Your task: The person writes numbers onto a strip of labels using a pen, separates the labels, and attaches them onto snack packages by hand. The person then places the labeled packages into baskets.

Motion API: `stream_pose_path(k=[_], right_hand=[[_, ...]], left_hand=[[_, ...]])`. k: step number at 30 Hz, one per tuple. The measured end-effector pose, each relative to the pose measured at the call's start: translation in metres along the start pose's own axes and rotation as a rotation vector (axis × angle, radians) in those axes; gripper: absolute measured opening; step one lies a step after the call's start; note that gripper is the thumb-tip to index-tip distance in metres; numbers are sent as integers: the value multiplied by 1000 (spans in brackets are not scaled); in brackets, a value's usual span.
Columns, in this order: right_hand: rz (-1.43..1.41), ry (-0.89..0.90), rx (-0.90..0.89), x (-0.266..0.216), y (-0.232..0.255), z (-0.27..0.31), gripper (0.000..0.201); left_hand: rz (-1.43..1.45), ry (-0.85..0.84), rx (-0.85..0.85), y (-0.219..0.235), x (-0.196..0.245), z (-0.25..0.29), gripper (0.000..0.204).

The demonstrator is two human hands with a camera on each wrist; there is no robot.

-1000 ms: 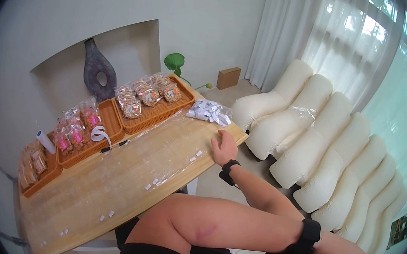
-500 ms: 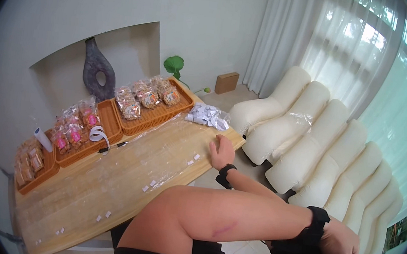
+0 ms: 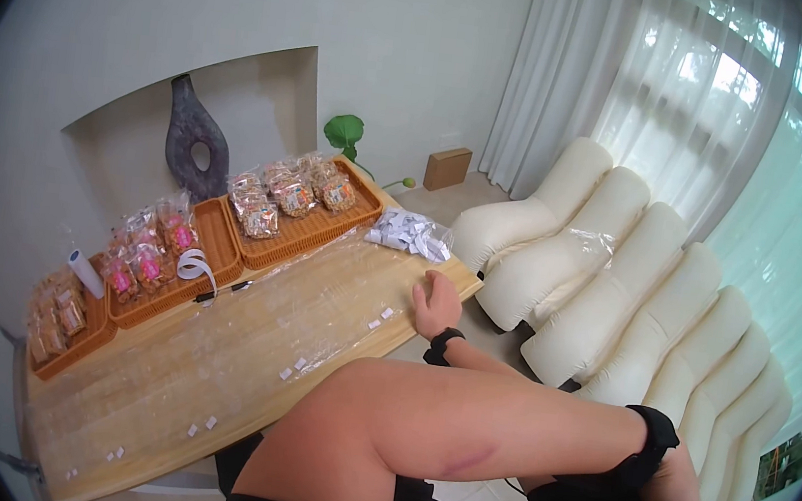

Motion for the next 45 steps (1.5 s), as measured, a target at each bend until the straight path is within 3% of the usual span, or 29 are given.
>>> stream_pose_path(k=[4,6,25,45], right_hand=[[-2,2,-1,-1,0,0,46],[-38,3,25,0,0,0,45],[-18,-9,3,-1,0,0,44],[-16,0,23,-1,0,0,45]], left_hand=[[17,12,-16,9,-8,-9,68],[83,197,145,6,-1,10,66],[-47,209,127,11,-12,0,64],[212,131,114,6,-21,8,58]])
Point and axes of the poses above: each hand's wrist, its own z-axis away from the middle knuckle, its own y-axis out of the back of the hand, x = y × z, the point moved 3 cm from there along -z, towards the middle knuckle, and after that the axes turned 14 degrees about z, right-handed, at the moved point
